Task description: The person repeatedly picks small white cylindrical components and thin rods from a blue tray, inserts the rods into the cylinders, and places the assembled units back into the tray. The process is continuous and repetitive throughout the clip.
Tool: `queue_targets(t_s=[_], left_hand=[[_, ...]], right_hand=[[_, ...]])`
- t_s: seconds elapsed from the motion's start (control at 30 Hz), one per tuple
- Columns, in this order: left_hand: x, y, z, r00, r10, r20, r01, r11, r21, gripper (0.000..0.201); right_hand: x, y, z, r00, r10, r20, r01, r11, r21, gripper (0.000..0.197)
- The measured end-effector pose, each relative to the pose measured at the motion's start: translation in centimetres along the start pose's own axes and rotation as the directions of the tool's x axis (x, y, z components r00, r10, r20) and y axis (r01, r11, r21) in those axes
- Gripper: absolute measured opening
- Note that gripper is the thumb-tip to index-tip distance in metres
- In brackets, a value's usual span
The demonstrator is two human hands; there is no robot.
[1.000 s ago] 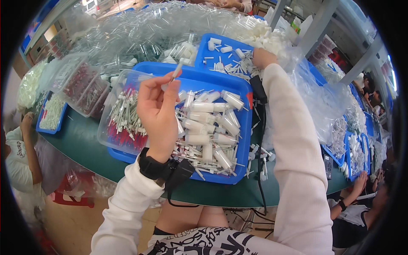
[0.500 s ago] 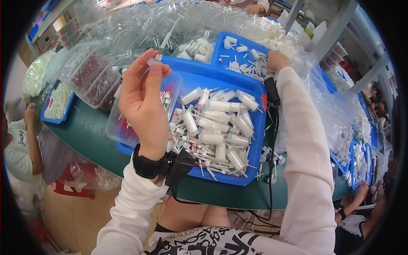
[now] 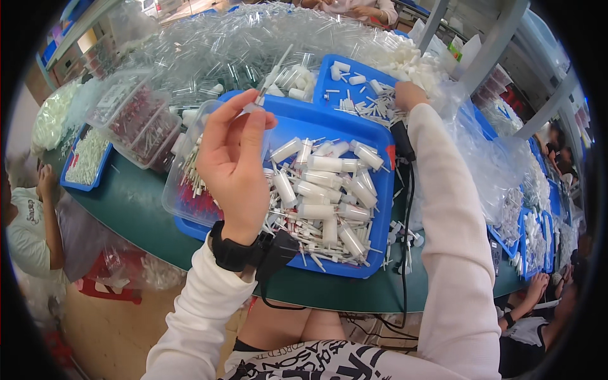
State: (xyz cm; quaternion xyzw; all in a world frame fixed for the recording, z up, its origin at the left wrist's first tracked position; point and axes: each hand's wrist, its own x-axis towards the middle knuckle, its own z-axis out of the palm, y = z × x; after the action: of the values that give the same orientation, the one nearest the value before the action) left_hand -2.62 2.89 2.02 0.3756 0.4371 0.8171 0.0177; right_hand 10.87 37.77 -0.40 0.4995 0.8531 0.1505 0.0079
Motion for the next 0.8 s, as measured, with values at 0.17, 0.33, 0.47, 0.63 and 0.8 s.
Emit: queue_targets(t_s=[0.17, 0.33, 0.47, 0.63, 0.8], left_hand=[[-0.4, -0.2, 0.6, 0.999, -0.026, 0.040, 0.027, 0.999, -0.020, 0.022], [-0.8, 0.4, 0.8, 0.994, -0.023, 0.107, 0.027, 0.999, -0.037, 0.023], [-1.3, 0.1, 0.0, 0.968, 0.037, 0.249, -0.051, 0.997, 0.049, 0.024], [-2.4, -0.2, 1.3, 0.959, 0.026, 0.283, -0.004, 0.997, -0.079, 0.021], [-2.7, -0.4, 1.4, 0.937, 0.046, 0.346, -0.026, 0.998, -0.062, 0.021]], right_hand=[[0.9, 3.1, -1.7, 0.919, 0.186, -0.349, -0.074, 0.947, 0.311, 0.019], [-5.7, 3.1, -10.1, 0.873, 0.031, -0.487, 0.191, 0.897, 0.399, 0.021], [-18.0, -1.4, -11.5, 0.876, -0.144, -0.460, 0.446, 0.603, 0.662, 0.018], [-26.1, -5.3, -7.1, 0.960, -0.110, -0.258, 0.280, 0.310, 0.909, 0.014], [-26.0, -6.1, -5.0, 0.895, -0.049, -0.443, 0.446, 0.126, 0.886, 0.018]])
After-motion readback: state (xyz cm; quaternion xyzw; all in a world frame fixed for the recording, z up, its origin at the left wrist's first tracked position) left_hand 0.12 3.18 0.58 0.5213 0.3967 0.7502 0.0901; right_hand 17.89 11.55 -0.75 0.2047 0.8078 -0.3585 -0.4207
